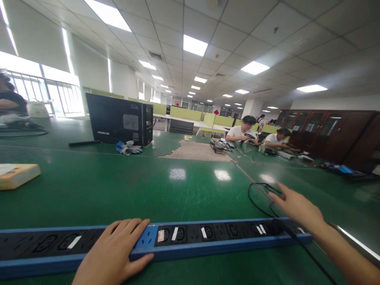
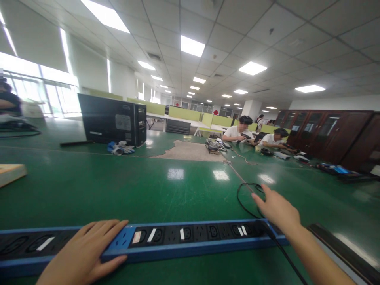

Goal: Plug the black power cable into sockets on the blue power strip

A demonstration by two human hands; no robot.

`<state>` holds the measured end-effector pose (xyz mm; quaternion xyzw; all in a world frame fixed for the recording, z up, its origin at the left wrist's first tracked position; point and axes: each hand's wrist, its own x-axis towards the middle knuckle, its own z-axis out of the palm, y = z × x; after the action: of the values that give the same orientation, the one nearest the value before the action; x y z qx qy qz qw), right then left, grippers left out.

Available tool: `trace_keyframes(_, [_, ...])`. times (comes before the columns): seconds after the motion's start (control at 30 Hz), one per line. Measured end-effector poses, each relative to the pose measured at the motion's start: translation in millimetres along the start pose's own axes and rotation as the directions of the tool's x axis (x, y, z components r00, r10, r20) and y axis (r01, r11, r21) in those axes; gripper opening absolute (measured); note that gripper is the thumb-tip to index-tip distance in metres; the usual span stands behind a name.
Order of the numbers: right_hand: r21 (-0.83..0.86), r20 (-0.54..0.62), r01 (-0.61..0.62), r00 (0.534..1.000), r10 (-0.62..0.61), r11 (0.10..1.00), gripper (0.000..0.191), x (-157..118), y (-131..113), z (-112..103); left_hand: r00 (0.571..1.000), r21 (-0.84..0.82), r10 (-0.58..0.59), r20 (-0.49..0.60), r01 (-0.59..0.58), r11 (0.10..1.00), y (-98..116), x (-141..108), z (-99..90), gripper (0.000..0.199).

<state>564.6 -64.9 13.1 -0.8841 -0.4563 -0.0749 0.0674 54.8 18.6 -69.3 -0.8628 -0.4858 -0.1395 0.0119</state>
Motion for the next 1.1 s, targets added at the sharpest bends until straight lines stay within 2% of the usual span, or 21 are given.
trace_keyframes(0.07, [-0.012, 0.179, 0.048, 0.983, -0.045, 0.999, 0.06, -5.8, 8.2, 14.9, 1.0, 0.0, 0.003, 0.001, -0.003, 1.0, -0.3, -0.7, 0.3, 0.066])
trace_keyframes(0.13, [-0.028, 0.231, 0.045, 0.972, -0.037, 0.999, 0.048, -12.5, 17.7, 28.5, 1.0, -0.004, 0.005, 0.0, -0.005, 1.0, -0.4, -1.2, 0.6, 0.067])
trace_keyframes(0.23, [-0.055, 0.273, 0.048, 0.962, -0.031, 0.997, 0.051, -19.8, 26.1, 37.6, 1.0, -0.009, 0.009, -0.01, -0.009, 1.0, -0.3, -1.7, 0.8, 0.067])
trace_keyframes(0.47, [-0.099, 0.285, 0.124, 0.954, -0.091, 0.987, 0.04, -21.0, 22.8, 33.5, 1.0, -0.002, -0.011, 0.007, 0.011, 1.0, -0.2, -0.9, -0.2, 0.066])
trace_keyframes(0.97, [-0.11, 0.301, 0.148, 0.947, -0.109, 0.983, 0.04, -22.0, 19.1, 24.9, 1.0, -0.004, -0.015, 0.0, 0.015, 1.0, 1.7, 0.8, -1.1, 0.065])
trace_keyframes(1.1, [-0.097, 0.303, 0.128, 0.948, -0.094, 0.987, 0.045, -19.1, 22.2, 9.8, 0.999, 0.006, -0.022, 0.036, 0.021, 1.0, 3.2, 1.5, -3.1, 0.065])
